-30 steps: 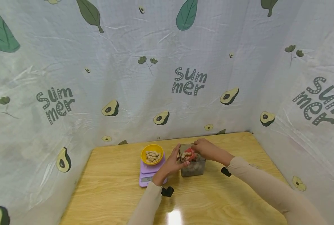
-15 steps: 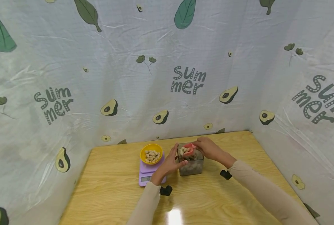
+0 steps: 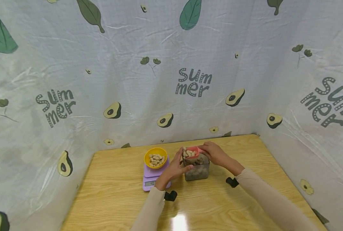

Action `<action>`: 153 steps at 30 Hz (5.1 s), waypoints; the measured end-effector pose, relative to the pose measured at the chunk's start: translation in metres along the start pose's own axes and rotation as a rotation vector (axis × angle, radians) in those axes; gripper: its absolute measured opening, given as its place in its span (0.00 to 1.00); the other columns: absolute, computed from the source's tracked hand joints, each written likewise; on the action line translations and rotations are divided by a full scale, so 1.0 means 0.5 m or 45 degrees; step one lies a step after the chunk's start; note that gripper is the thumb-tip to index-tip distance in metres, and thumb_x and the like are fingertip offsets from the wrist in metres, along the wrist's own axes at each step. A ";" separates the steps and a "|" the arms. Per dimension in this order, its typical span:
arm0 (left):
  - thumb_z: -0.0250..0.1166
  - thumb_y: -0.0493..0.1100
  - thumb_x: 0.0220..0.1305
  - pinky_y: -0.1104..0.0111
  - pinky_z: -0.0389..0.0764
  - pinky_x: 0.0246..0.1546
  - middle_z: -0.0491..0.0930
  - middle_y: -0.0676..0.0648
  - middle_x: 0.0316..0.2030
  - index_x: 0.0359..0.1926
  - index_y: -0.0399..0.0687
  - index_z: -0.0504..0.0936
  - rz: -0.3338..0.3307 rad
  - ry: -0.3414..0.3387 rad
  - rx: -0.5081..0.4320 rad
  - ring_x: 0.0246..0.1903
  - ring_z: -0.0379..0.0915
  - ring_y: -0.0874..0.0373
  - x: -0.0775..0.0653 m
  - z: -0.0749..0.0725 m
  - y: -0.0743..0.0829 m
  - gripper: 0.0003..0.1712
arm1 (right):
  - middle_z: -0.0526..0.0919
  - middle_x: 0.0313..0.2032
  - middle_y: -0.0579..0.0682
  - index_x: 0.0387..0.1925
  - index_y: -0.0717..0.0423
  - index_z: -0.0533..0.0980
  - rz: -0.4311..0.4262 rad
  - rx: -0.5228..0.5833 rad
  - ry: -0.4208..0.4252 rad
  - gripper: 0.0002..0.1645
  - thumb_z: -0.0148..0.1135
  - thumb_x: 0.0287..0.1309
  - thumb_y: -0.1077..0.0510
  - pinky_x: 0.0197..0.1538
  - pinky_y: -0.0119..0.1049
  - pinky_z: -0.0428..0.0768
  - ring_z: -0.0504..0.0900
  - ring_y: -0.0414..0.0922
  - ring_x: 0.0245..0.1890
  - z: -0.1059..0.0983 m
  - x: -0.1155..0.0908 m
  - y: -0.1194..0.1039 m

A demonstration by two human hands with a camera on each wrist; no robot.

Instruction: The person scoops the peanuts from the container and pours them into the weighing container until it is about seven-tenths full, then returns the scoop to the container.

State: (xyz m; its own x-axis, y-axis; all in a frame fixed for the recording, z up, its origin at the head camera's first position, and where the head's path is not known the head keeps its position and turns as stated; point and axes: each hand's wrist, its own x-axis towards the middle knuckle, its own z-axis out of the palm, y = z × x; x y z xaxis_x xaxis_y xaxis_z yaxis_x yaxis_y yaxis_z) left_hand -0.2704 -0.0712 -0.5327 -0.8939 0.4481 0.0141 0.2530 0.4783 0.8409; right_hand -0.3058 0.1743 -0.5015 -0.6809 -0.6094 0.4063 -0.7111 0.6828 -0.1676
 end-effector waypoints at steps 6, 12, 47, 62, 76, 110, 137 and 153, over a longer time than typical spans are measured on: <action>0.65 0.67 0.59 0.51 0.64 0.70 0.37 0.44 0.79 0.79 0.53 0.36 0.010 0.002 -0.014 0.77 0.44 0.44 -0.004 -0.004 0.003 0.62 | 0.79 0.33 0.48 0.54 0.58 0.80 0.049 0.046 0.028 0.17 0.60 0.65 0.59 0.39 0.41 0.75 0.74 0.44 0.33 0.009 -0.012 0.006; 0.64 0.69 0.58 0.50 0.65 0.70 0.38 0.44 0.79 0.79 0.53 0.37 0.000 0.007 0.003 0.76 0.46 0.43 -0.007 -0.004 0.006 0.62 | 0.77 0.31 0.46 0.56 0.57 0.79 0.077 0.105 0.058 0.19 0.60 0.65 0.59 0.36 0.37 0.69 0.70 0.41 0.31 0.008 -0.028 0.012; 0.65 0.67 0.58 0.37 0.57 0.69 0.40 0.45 0.79 0.79 0.64 0.37 0.050 0.198 0.126 0.75 0.47 0.36 -0.047 -0.092 0.035 0.60 | 0.81 0.35 0.50 0.50 0.59 0.80 0.034 0.147 0.231 0.14 0.59 0.65 0.62 0.39 0.43 0.74 0.76 0.46 0.36 -0.096 -0.024 -0.002; 0.68 0.59 0.59 0.38 0.56 0.70 0.41 0.45 0.79 0.79 0.63 0.38 0.049 0.380 0.142 0.75 0.46 0.37 -0.092 -0.168 0.013 0.59 | 0.81 0.36 0.51 0.52 0.59 0.80 0.050 0.186 0.192 0.17 0.55 0.69 0.56 0.39 0.43 0.76 0.76 0.46 0.35 -0.099 0.049 -0.038; 0.69 0.54 0.60 0.37 0.52 0.70 0.41 0.39 0.78 0.79 0.53 0.39 -0.106 0.430 0.115 0.75 0.44 0.33 -0.121 -0.201 -0.061 0.58 | 0.84 0.47 0.56 0.52 0.60 0.78 0.032 0.253 0.053 0.17 0.54 0.69 0.56 0.56 0.51 0.77 0.80 0.55 0.50 -0.040 0.125 -0.098; 0.70 0.55 0.59 0.42 0.55 0.71 0.45 0.29 0.75 0.76 0.33 0.41 -0.273 0.354 0.101 0.73 0.48 0.31 -0.118 -0.177 -0.139 0.61 | 0.84 0.46 0.46 0.51 0.44 0.81 0.005 -0.479 -0.493 0.13 0.60 0.67 0.55 0.53 0.44 0.78 0.80 0.46 0.49 0.034 0.272 -0.197; 0.65 0.57 0.63 0.38 0.53 0.71 0.37 0.35 0.78 0.78 0.44 0.37 -0.196 0.436 0.179 0.75 0.42 0.31 -0.127 -0.199 -0.105 0.58 | 0.83 0.41 0.53 0.53 0.57 0.78 0.124 0.223 -0.107 0.16 0.53 0.71 0.55 0.45 0.45 0.76 0.79 0.48 0.41 -0.033 0.159 -0.106; 0.67 0.56 0.62 0.40 0.49 0.72 0.37 0.43 0.79 0.79 0.55 0.37 -0.015 0.456 0.124 0.77 0.39 0.39 -0.118 -0.183 -0.013 0.57 | 0.83 0.52 0.55 0.57 0.57 0.77 0.216 0.323 0.027 0.20 0.51 0.73 0.50 0.51 0.50 0.80 0.80 0.52 0.51 -0.069 0.071 -0.080</action>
State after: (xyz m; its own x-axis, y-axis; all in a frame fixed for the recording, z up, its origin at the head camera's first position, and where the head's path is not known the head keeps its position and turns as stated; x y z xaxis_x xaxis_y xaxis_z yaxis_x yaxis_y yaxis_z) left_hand -0.2531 -0.1699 -0.4897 -0.9654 0.1579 0.2077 0.2608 0.5593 0.7868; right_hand -0.2957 0.1392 -0.4495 -0.7919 -0.4846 0.3716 -0.6103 0.6504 -0.4523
